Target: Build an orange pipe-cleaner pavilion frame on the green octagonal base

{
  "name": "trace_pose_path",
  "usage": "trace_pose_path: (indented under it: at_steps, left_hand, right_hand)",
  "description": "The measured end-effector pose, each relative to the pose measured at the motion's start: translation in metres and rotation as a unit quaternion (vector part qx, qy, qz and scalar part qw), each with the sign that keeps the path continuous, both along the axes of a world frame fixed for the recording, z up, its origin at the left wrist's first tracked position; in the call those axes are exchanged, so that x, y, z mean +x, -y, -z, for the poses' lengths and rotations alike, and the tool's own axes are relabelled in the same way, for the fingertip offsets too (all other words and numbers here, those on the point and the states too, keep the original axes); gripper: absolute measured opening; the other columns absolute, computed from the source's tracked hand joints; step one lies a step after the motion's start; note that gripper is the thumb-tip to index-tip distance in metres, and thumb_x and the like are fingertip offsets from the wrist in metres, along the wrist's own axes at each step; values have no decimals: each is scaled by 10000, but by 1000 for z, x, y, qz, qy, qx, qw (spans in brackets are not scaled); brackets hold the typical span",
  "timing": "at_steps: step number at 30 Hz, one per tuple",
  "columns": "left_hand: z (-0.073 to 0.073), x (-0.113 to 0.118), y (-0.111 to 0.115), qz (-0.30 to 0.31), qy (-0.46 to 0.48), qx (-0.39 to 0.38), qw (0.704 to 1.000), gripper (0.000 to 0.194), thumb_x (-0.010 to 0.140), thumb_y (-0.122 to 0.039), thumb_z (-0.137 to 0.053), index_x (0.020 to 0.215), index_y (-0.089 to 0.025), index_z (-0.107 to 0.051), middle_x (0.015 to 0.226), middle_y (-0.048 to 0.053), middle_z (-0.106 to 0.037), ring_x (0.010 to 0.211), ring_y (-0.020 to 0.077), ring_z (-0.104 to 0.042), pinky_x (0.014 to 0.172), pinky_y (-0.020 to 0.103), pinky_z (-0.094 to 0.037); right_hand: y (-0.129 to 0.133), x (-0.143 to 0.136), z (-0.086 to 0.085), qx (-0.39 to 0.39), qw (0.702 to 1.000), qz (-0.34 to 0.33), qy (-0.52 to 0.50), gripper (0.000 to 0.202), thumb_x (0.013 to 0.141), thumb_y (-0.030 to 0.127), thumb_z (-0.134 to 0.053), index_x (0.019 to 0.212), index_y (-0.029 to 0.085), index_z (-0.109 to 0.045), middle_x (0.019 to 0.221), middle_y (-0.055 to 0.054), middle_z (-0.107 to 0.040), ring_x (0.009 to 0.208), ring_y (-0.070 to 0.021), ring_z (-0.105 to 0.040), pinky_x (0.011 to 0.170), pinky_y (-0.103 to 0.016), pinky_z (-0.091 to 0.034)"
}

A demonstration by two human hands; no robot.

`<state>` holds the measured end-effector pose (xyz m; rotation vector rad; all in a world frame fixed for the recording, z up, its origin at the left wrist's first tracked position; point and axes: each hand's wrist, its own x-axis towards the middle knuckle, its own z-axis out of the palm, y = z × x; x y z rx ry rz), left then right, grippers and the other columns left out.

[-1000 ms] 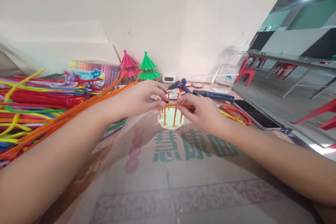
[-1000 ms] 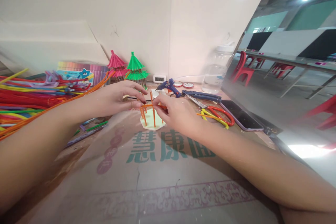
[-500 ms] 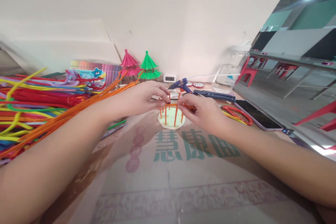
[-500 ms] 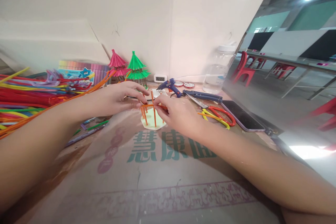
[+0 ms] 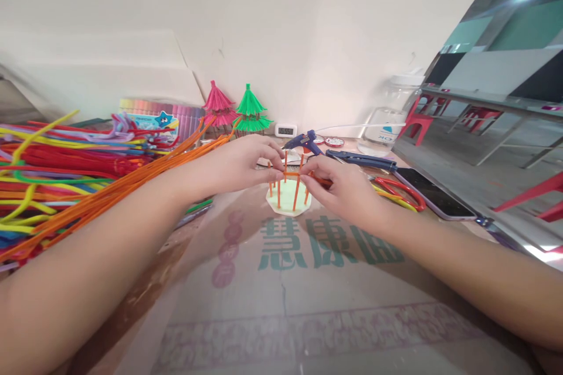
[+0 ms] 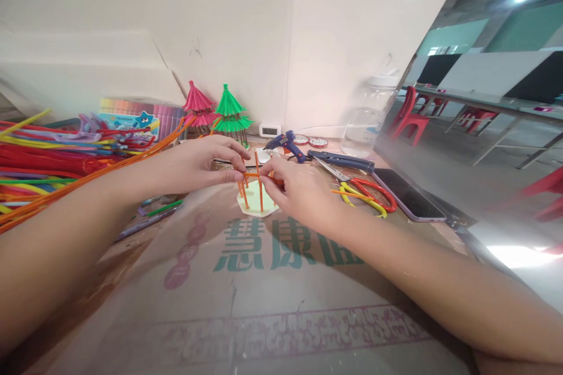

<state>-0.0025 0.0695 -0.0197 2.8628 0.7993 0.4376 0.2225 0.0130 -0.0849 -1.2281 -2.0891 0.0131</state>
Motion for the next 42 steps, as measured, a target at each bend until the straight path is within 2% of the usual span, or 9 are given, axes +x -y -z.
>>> trace_pose_path:
  at_steps: [10,13,16,21,26,32,36,39,42]
  left_hand:
    - [10,-4,-15,22,40,-51,998,220,919,-298,-584,983,-201,-770,1188,43,-712,1097,165,-658,934,258,-484]
    - [10,-8,-15,23,37,-61,997,295,924,-325,-576,1159,-222,-721,1289,54,-673,1181,183,-626,971,267,-469]
    - [10,-13,-16,-4,28,-56,998,463,901,-338,-602,1357,-259,-596,1357,54,-631,1222,194,-598,958,262,-463]
    - [10,-13,-20,-16,22,-63,998,272,889,-294,-584,1111,-234,-729,1122,23,-712,1030,169,-663,853,238,-479]
    - [8,2,-2,-56,42,-83,994,213,874,-241,-582,1004,-194,-744,1013,14,-746,908,159,-679,800,246,-485]
    - [0,5,10,-57,46,-66,995,325,983,-335,-460,1143,-218,-718,1060,29,-738,915,167,-670,786,262,-489]
    - [-5,-5,0,4,26,-49,998,286,930,-344,-573,1139,-234,-734,1162,49,-695,1035,186,-650,862,273,-490]
    - [-2,-7,-6,47,2,-27,999,272,887,-334,-657,1121,-223,-740,1195,67,-679,1130,216,-618,957,314,-474]
    - [7,-5,-9,70,-2,-11,997,350,865,-287,-693,1210,-234,-699,1339,85,-619,1256,238,-556,1051,348,-433]
  right_hand:
    - [0,1,1,34,999,-5,37,143,942,279,-548,998,225,-668,821,-13,-739,661,-152,-638,616,-260,-412]
    - [-1,2,0,35,999,19,35,158,935,291,-548,999,225,-676,803,-18,-746,626,-159,-644,603,-266,-412]
    - [-3,4,-1,34,998,36,38,166,935,302,-539,987,216,-670,768,-23,-733,595,-164,-627,586,-272,-397]
    - [-6,9,-12,15,1000,27,-2,158,937,319,-546,973,210,-655,726,-19,-705,560,-152,-566,550,-271,-369]
    - [0,13,-33,24,997,50,-50,108,939,329,-576,934,233,-627,682,-3,-695,496,-132,-483,534,-280,-370]
    - [5,17,-45,23,996,59,-69,130,943,362,-588,931,235,-619,570,36,-602,479,-123,-435,518,-276,-339]
    - [3,19,-45,-1,996,44,-73,141,944,362,-584,940,226,-624,532,53,-529,480,-118,-417,506,-269,-310]
    - [0,18,-41,-11,997,19,-75,137,945,350,-572,937,220,-616,626,27,-597,536,-126,-479,535,-270,-350]
    - [1,16,-41,-11,998,-3,-63,124,945,313,-542,915,210,-603,784,-18,-675,629,-144,-554,584,-275,-398]
